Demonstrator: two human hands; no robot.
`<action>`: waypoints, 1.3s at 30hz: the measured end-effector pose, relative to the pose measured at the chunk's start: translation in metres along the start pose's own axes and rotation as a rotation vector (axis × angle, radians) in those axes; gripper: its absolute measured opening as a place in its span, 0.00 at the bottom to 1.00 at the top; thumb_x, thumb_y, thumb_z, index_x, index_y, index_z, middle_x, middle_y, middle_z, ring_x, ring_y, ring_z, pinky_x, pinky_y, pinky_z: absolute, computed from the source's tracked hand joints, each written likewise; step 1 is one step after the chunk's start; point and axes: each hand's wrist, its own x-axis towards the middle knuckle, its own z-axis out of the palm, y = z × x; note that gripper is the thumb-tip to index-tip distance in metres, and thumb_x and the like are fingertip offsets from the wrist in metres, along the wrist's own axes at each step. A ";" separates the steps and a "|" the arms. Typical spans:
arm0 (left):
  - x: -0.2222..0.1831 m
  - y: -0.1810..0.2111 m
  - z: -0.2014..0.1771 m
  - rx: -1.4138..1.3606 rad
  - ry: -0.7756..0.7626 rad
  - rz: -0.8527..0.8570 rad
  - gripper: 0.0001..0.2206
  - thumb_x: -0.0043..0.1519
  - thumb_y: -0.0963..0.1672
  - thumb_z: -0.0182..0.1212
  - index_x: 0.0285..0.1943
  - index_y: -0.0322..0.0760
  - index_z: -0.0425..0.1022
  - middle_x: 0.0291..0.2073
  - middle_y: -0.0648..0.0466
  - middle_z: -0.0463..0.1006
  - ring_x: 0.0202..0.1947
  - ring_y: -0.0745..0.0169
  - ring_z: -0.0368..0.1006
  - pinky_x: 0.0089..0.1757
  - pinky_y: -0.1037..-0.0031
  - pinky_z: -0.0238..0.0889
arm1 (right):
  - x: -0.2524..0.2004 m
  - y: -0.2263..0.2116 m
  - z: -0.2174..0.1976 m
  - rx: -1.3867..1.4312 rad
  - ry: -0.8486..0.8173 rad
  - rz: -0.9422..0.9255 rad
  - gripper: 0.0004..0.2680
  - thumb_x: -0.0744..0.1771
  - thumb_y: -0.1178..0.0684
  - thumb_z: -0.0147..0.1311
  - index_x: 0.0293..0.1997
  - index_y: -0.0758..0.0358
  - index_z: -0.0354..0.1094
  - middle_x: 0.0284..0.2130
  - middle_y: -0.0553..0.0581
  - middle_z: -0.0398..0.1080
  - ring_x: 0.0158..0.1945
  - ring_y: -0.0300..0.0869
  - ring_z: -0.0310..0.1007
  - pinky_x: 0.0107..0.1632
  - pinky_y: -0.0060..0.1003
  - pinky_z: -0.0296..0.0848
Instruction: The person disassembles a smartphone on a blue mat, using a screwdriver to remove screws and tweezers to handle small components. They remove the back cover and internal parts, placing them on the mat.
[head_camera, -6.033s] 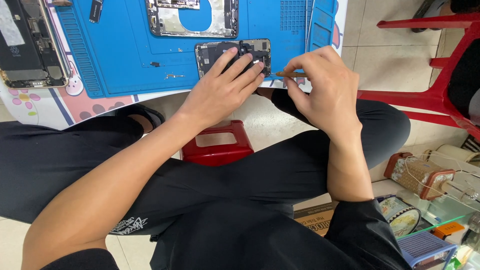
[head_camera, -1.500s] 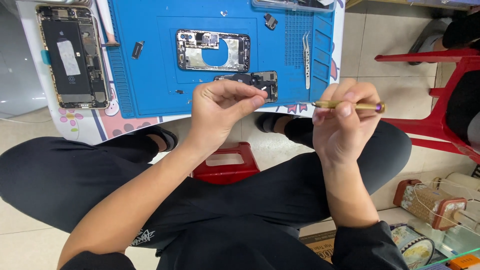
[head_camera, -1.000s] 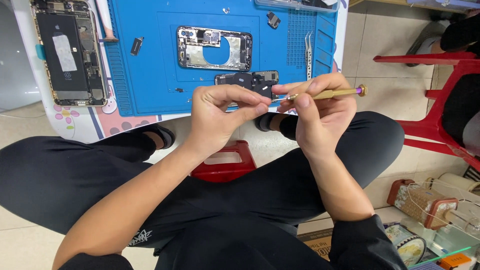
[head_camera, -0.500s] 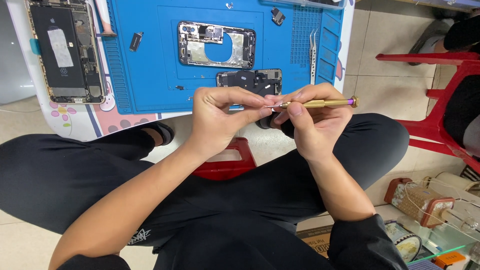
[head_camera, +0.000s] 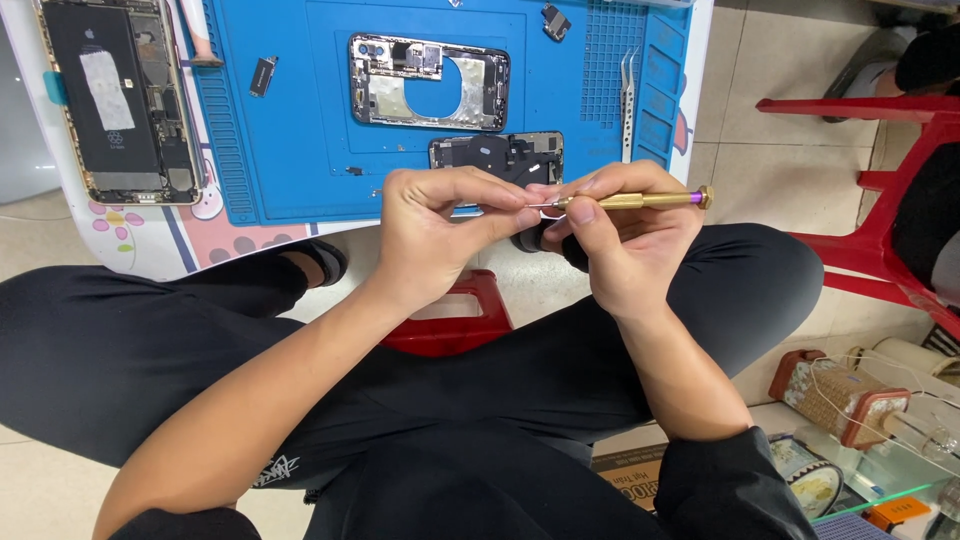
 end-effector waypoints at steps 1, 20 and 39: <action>0.000 -0.001 0.000 -0.001 0.002 0.003 0.09 0.55 0.36 0.79 0.40 0.39 0.86 0.36 0.49 0.88 0.41 0.65 0.84 0.45 0.78 0.77 | 0.000 0.000 0.000 0.004 0.002 0.011 0.08 0.68 0.58 0.63 0.39 0.70 0.66 0.32 0.71 0.77 0.38 0.53 0.85 0.34 0.37 0.86; 0.004 0.003 -0.003 0.068 -0.036 0.059 0.09 0.55 0.37 0.80 0.38 0.43 0.86 0.35 0.54 0.88 0.39 0.68 0.80 0.48 0.77 0.72 | -0.001 0.000 0.000 0.030 0.018 0.054 0.08 0.68 0.58 0.64 0.39 0.70 0.66 0.31 0.70 0.76 0.39 0.53 0.84 0.34 0.37 0.86; 0.007 0.005 -0.007 0.124 -0.068 0.071 0.08 0.56 0.38 0.80 0.39 0.44 0.86 0.35 0.55 0.88 0.40 0.66 0.80 0.49 0.74 0.69 | 0.000 0.002 -0.002 0.016 0.003 0.057 0.08 0.68 0.60 0.64 0.39 0.71 0.66 0.31 0.71 0.77 0.33 0.49 0.83 0.33 0.39 0.86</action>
